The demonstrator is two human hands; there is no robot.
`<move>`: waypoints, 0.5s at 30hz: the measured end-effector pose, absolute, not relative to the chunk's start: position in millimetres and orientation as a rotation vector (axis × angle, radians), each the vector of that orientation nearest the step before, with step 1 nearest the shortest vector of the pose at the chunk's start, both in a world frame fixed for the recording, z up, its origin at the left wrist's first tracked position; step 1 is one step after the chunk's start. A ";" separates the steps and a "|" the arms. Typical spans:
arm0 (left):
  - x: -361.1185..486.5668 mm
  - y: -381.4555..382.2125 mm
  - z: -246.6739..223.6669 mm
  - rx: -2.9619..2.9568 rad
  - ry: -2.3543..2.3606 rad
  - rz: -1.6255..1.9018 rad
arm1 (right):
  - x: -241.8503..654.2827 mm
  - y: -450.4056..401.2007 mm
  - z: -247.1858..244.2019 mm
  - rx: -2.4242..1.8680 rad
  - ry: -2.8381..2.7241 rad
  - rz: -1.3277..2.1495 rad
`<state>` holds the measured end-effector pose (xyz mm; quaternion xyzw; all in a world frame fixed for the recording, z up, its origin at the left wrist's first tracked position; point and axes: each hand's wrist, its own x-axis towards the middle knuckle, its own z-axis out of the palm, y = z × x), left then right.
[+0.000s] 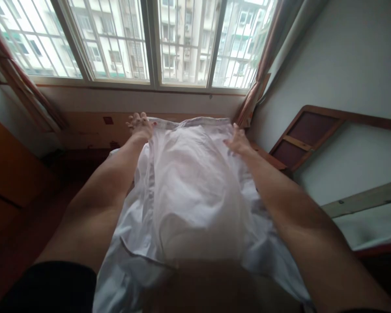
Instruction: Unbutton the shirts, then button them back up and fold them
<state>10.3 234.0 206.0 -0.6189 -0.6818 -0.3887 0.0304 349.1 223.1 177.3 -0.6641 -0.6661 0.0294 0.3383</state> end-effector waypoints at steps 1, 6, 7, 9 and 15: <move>16.0 235.3 200.1 -1.911 -2.102 -1.122 | 349.3 232.3 161.3 -1.775 -1.764 0.091; 30.0 162.3 130.0 -2.240 -1.798 -0.703 | 380.6 193.2 76.5 -1.658 -2.157 0.107; 28.1 135.3 114.7 -2.341 -1.741 -0.646 | 392.8 174.4 64.1 -1.652 -2.192 0.100; 20.0 76.3 90.2 -2.560 -1.667 -0.567 | 420.2 131.8 45.0 -1.711 -2.145 0.054; -9.4 -48.4 53.1 -3.337 -1.131 -0.285 | 468.0 8.6 5.9 -2.084 -1.729 0.227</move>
